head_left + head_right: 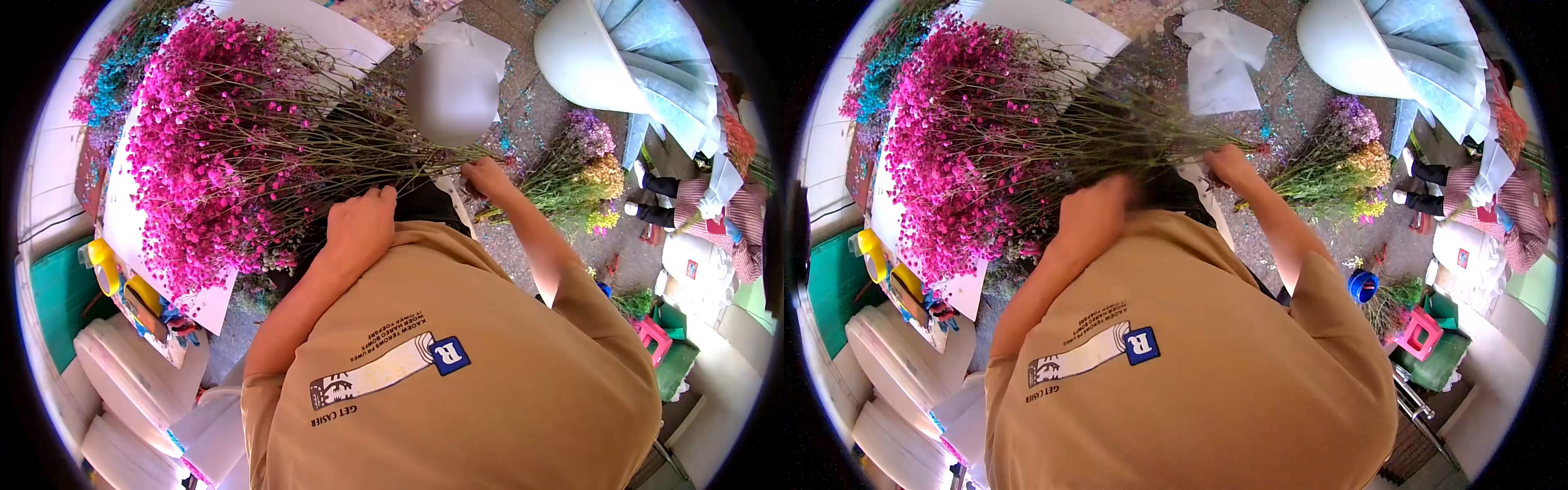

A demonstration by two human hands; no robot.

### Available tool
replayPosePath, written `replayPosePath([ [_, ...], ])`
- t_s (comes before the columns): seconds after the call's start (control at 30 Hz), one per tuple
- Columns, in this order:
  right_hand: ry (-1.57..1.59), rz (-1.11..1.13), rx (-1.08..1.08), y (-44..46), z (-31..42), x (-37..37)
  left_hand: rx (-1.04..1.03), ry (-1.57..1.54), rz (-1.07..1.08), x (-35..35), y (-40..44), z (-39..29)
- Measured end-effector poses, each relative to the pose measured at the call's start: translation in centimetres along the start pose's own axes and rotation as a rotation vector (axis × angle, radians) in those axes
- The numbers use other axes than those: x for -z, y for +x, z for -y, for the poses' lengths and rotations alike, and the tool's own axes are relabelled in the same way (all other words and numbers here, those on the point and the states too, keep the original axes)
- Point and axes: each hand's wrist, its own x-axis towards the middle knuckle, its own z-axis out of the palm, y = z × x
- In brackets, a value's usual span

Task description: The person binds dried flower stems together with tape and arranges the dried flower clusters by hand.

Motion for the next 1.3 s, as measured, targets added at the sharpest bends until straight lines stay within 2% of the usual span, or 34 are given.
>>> replayPosePath([
  [0.03, 0.001, 0.000, 0.001, 0.7, -0.9, 0.0, -0.010, 0.014, 0.000, -0.3, 0.1, 0.2],
  [0.1, -0.120, -0.021, 0.245, 1.3, -2.2, 0.3, -0.025, 0.027, 0.001, -0.7, 0.3, 0.6],
  [0.13, -0.120, -0.024, 0.245, 1.0, -2.7, 1.0, -0.028, 0.025, 0.021, -0.9, 0.4, 0.7],
  [0.2, 0.151, 0.151, 0.342, -0.5, -3.5, 1.9, -0.031, 0.020, 0.042, -0.9, 0.7, 0.8],
  [0.3, 0.023, 0.113, 0.455, -2.0, -2.8, 1.5, -0.006, -0.038, 0.118, -0.9, 1.0, 0.7],
  [0.33, 0.028, 0.104, 0.453, -2.8, -2.1, 0.4, -0.002, -0.072, 0.112, -0.8, 1.0, 0.6],
  [0.4, 0.155, 0.087, 0.194, -4.2, -0.2, -2.4, -0.003, -0.103, 0.104, -0.8, 0.9, 0.4],
  [0.43, 0.154, 0.087, 0.200, -5.2, 1.4, -3.0, -0.056, -0.165, 0.124, -0.9, 1.0, 0.2],
  [0.5, 0.519, 0.166, -0.067, -6.7, 4.4, -3.7, -0.095, -0.225, 0.133, -1.0, 1.1, 0.1],
  [0.57, 0.528, 0.117, -0.028, -5.5, 3.7, -4.3, -0.210, -0.341, 0.155, -1.2, 1.1, -0.2],
  [0.67, 0.419, 0.096, -0.045, -4.6, 3.1, -4.4, -0.243, -0.332, 0.171, -1.3, 1.5, -0.6],
  [0.73, -0.033, -0.123, 0.098, -3.3, 1.9, -4.9, -0.253, -0.342, 0.181, -1.5, 1.7, -0.9],
  [0.77, -0.038, -0.119, 0.106, -2.7, 0.9, -5.0, -0.259, -0.346, 0.195, -2.1, 1.9, -0.8],
  [0.83, -0.318, -0.211, 0.297, -1.0, -0.1, -5.1, -0.234, -0.356, 0.236, -1.9, 2.2, -0.6],
  [0.9, -0.446, -0.242, 0.468, -1.9, 0.6, -5.5, -0.213, -0.372, 0.270, -1.9, 2.3, -0.3],
  [0.97, -0.372, -0.123, 0.659, -1.9, -0.4, -4.9, -0.235, -0.448, 0.258, -1.2, 2.0, 0.0],
  [1.0, -0.340, -0.023, 0.600, -2.3, -0.3, -3.8, -0.223, -0.482, 0.253, -0.3, 1.6, 0.0],
  [1.1, -0.099, 0.234, 0.300, -6.3, 6.6, -1.1, -0.167, -0.606, 0.131, 3.2, -0.6, 1.3],
  [1.13, -0.119, 0.263, 0.319, -6.8, 8.4, -0.5, -0.172, -0.692, 0.060, 4.7, -1.7, 1.8],
  [1.2, 0.064, 0.299, 0.321, -7.2, 11.3, 0.6, -0.034, -0.889, -0.091, 9.0, -5.8, 3.1],
  [1.23, 0.050, 0.313, 0.329, -7.4, 12.8, 0.5, 0.068, -0.904, -0.133, 11.1, -8.6, 3.9],
  [1.27, -0.126, 0.302, 0.442, -7.4, 14.5, 0.2, 0.131, -0.956, -0.241, 12.8, -11.9, 4.8],
  [1.3, -0.300, 0.282, 0.553, -7.1, 16.1, 0.2, 0.312, -1.188, -0.326, 13.6, -15.4, 5.6],
])
